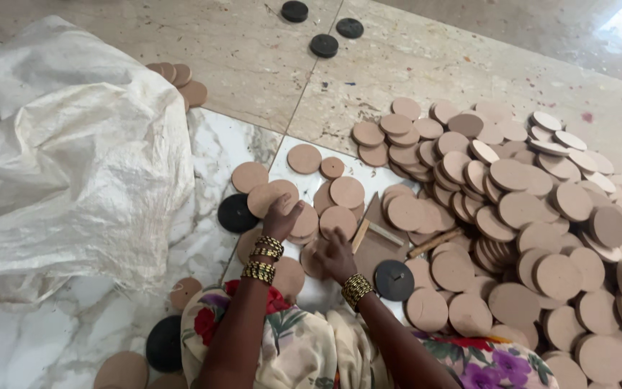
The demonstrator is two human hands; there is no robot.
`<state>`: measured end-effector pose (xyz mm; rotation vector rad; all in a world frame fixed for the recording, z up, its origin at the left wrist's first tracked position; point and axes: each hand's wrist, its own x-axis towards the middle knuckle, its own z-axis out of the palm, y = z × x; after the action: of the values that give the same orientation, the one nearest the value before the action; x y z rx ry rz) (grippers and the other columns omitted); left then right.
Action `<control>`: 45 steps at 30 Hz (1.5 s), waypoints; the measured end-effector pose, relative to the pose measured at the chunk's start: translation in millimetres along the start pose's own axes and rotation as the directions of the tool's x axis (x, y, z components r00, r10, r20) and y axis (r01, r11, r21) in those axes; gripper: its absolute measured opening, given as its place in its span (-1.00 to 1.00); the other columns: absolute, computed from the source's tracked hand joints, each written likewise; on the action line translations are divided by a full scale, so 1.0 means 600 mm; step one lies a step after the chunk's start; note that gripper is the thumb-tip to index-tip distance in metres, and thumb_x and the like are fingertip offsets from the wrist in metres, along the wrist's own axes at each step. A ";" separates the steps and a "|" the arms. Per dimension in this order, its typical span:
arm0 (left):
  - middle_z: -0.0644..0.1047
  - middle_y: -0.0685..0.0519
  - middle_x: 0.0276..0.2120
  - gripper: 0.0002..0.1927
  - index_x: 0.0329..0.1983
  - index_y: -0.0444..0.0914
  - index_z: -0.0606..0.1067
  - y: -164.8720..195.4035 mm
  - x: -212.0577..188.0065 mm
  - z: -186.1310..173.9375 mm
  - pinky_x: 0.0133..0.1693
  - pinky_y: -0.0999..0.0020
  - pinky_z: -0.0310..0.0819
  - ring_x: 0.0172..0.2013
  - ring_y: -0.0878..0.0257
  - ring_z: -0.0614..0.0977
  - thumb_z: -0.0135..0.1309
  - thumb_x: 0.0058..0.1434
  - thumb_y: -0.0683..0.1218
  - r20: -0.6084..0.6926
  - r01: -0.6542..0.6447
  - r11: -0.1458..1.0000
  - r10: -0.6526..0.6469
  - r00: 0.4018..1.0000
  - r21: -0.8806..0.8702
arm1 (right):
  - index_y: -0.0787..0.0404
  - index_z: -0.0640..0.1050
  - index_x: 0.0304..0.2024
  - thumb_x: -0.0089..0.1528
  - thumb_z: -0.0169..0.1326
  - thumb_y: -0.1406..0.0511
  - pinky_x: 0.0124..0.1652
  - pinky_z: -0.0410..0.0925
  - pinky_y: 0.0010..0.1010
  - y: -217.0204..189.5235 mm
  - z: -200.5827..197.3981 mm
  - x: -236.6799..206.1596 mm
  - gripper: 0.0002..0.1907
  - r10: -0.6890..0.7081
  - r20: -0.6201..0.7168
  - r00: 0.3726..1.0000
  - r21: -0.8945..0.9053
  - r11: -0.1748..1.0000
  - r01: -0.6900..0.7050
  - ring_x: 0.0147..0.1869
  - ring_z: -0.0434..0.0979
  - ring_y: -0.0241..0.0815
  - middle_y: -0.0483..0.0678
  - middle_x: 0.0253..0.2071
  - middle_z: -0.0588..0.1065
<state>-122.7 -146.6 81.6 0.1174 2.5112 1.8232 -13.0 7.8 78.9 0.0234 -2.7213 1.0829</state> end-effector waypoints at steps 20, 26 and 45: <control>0.57 -0.25 0.07 -0.36 0.13 -0.39 0.50 -0.064 0.037 0.039 0.15 0.15 0.44 0.14 -0.07 0.59 0.16 0.24 0.21 -0.096 -0.015 0.992 0.003 0.995 -0.126 | -0.13 0.35 0.39 0.15 0.17 -0.10 0.24 0.30 0.07 0.005 -0.040 0.264 -0.22 0.315 -0.077 0.946 -0.351 0.880 -0.321 0.43 0.24 0.32 0.23 0.42 0.22; 0.46 -0.21 0.19 -0.43 0.17 -0.16 0.49 -0.079 0.002 0.056 0.22 -0.07 0.36 0.24 -0.15 0.43 -0.02 0.28 0.28 0.154 -0.030 0.906 -0.039 0.987 0.421 | -0.20 0.46 0.27 0.17 0.24 0.02 0.11 0.34 0.14 0.005 -0.003 0.310 -0.39 0.214 -0.025 0.977 -0.419 0.885 -0.204 0.27 0.32 0.35 0.26 0.23 0.30; 0.45 -0.12 0.19 -0.44 0.16 -0.14 0.48 -0.049 -0.036 0.051 0.19 -0.08 0.36 0.22 -0.10 0.44 0.08 0.19 0.24 0.193 -0.110 0.628 -0.065 0.979 0.771 | 0.06 0.54 0.16 0.20 0.24 0.19 0.02 0.41 -0.17 -0.299 0.075 0.094 -0.53 -0.593 0.238 0.769 0.261 0.802 0.538 0.15 0.52 0.13 0.17 0.18 0.47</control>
<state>-99.9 -128.6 43.9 0.3345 2.9277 0.5219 -60.2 -150.1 180.1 1.0653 -2.5527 1.1860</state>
